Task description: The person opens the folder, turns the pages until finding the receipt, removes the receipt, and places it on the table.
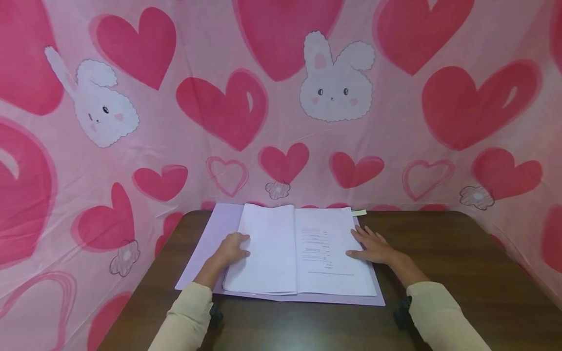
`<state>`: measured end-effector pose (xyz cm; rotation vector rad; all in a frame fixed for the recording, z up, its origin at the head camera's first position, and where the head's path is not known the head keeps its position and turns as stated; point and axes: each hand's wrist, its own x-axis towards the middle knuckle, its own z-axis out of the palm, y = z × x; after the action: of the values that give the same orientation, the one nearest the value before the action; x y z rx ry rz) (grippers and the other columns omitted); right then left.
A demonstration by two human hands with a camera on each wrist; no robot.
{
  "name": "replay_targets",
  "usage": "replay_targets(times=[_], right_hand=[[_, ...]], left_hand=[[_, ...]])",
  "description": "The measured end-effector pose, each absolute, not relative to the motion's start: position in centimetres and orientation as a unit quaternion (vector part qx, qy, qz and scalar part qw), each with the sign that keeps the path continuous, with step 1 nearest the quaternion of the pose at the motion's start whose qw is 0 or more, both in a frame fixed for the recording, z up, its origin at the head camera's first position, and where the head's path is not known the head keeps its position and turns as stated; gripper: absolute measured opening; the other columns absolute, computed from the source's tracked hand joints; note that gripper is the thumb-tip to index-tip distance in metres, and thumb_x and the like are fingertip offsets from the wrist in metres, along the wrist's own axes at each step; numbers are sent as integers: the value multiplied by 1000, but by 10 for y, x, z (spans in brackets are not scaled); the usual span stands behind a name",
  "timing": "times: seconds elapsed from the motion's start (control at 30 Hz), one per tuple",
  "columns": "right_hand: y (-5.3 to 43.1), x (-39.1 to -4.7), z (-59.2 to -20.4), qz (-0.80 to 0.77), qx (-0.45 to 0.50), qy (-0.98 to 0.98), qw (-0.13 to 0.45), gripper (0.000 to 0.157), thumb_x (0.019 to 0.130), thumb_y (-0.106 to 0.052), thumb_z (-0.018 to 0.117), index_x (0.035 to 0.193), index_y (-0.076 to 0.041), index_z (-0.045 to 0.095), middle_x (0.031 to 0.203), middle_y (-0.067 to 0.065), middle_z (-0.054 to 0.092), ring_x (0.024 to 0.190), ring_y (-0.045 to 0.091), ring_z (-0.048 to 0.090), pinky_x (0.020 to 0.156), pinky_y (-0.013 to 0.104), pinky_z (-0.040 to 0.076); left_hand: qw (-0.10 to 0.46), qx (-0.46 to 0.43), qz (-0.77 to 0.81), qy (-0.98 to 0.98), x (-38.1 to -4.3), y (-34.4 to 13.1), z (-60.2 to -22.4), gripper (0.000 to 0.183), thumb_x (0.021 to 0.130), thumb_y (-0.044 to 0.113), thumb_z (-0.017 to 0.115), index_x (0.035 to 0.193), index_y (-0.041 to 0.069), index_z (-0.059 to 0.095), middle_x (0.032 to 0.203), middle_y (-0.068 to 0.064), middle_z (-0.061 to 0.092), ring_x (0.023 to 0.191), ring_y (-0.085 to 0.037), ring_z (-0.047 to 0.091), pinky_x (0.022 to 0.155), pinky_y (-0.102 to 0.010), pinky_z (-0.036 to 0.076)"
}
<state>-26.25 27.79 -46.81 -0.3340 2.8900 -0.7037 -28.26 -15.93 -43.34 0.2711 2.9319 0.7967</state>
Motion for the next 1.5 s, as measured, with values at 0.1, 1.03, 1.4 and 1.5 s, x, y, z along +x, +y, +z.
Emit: replay_targets(times=[0.1,1.03,1.4,1.5], right_hand=[[278,-262,-468,-239,-113,961,74,105,85,-63,66,160,-3,25,168,26,17,154,55,5,122,73,3],[279,-260,-464,-256,-112,957,82,105,85,-62,66,160,-4,23,169,26,13,154,55,3,122,73,-1],[282,-262,-467,-251,-116,958,79,105,85,-63,66,160,-3,23,169,26,14,154,55,3,122,72,-1],[282,-263,-470,-252,-119,957,77,105,85,-63,66,160,-3,24,169,26,15,154,55,4,122,72,0]], left_hand=[[56,80,249,964,-282,-159,-435,52,86,5,78,134,-5,62,139,-29,60,133,-46,55,111,-56,46],[23,207,87,974,-260,-125,-452,65,97,55,55,152,22,48,163,-14,41,156,-35,30,124,-70,13],[53,238,96,965,-254,-106,-452,69,96,58,54,155,25,44,166,-12,37,157,-38,28,123,-68,21],[53,247,91,963,-252,-100,-452,69,96,60,53,156,26,43,166,-11,37,156,-37,29,122,-69,22]])
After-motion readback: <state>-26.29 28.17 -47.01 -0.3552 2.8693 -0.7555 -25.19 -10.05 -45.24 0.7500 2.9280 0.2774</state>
